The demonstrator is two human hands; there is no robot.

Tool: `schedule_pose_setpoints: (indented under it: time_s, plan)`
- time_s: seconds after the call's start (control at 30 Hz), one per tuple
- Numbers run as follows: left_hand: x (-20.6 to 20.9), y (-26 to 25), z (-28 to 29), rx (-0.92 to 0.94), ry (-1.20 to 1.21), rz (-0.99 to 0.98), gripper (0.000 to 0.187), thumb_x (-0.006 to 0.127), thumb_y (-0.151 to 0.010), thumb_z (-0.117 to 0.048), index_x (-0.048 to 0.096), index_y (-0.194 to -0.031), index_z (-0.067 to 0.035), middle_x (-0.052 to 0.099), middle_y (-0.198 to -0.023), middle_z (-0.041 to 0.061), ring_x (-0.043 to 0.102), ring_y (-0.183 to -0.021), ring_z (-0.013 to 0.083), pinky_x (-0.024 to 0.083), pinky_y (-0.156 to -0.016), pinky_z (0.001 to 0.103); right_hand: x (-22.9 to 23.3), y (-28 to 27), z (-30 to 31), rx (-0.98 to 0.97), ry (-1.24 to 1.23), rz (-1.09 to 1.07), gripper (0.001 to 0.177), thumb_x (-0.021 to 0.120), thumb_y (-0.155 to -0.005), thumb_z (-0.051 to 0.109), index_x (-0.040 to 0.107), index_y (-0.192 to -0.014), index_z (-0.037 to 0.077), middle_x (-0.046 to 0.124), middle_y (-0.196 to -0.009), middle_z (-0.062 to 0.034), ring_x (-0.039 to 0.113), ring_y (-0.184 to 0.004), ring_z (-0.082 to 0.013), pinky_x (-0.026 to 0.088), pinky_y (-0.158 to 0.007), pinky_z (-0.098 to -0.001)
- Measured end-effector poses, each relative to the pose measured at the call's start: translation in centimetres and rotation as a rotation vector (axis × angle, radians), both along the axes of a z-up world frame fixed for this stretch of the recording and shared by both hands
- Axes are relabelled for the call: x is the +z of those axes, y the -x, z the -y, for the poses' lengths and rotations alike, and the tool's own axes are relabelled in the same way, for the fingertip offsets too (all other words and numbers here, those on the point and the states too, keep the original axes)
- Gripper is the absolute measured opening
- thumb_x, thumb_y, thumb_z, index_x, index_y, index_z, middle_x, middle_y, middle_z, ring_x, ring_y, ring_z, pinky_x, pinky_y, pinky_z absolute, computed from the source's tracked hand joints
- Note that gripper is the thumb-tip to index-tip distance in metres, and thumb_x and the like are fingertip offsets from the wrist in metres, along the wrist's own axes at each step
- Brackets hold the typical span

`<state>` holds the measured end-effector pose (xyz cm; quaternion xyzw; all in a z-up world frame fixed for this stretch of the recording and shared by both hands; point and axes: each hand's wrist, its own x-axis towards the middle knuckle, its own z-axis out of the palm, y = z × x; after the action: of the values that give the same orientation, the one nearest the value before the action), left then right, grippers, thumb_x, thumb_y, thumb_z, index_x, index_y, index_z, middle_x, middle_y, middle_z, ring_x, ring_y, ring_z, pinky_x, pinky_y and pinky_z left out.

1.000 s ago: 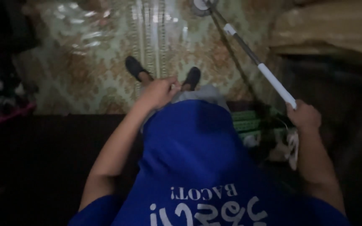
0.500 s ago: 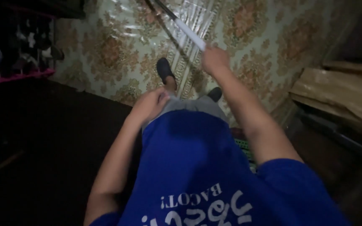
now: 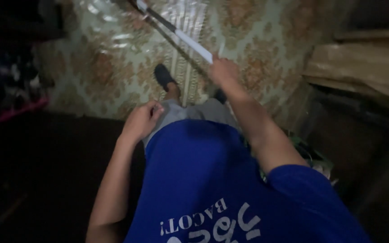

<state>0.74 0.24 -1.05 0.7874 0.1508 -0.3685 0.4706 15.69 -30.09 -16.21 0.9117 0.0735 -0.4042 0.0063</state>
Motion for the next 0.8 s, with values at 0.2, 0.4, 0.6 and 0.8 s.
schedule_pose_setpoints:
  time_s: [0.2,0.4,0.6,0.8]
  plan:
    - [-1.1,-4.5,7.9,-0.202,0.124,0.165,0.023,0.067,-0.097,-0.027,0.069,-0.103,-0.006,0.074,-0.094,0.019,0.071,-0.094,0.0405,0.054,-0.08,0.049,8.5,7.8,21.4,-0.223,0.2,-0.066,0.052,0.051,-0.1,0.031,0.056,-0.15,0.017,0.074,-0.113,-0.0185,0.07,-0.099,-0.0402,0.055,-0.089,-0.0551]
    - [0.4,-8.0,17.5,-0.467,0.119,0.227,0.028,0.066,-0.099,-0.03,0.066,-0.106,-0.003,0.072,-0.094,0.022,0.069,-0.093,0.0428,0.053,-0.077,0.052,17.1,17.0,37.6,-0.535,0.437,-0.116,0.049,0.051,-0.104,0.041,0.057,-0.148,0.022,0.072,-0.12,-0.0187,0.067,-0.106,-0.0424,0.053,-0.091,-0.0568]
    - [1.3,-8.9,24.3,-0.562,0.198,0.173,0.022,0.061,-0.102,-0.029,0.068,-0.106,-0.009,0.073,-0.09,0.018,0.07,-0.089,0.0397,0.053,-0.077,0.053,22.2,20.3,44.9,-0.924,0.461,-0.011,0.048,0.053,-0.102,0.038,0.059,-0.147,0.024,0.067,-0.132,-0.019,0.063,-0.115,-0.0434,0.05,-0.096,-0.0543]
    - [0.7,-7.6,25.5,-0.494,0.265,0.23,0.021,0.065,-0.097,-0.028,0.069,-0.103,-0.008,0.072,-0.096,0.019,0.07,-0.09,0.0389,0.054,-0.078,0.051,18.8,21.3,52.0,-0.985,0.269,0.123,0.051,0.07,-0.093,0.029,0.065,-0.14,0.01,0.069,-0.129,-0.0208,0.069,-0.112,-0.0354,0.054,-0.094,-0.046]
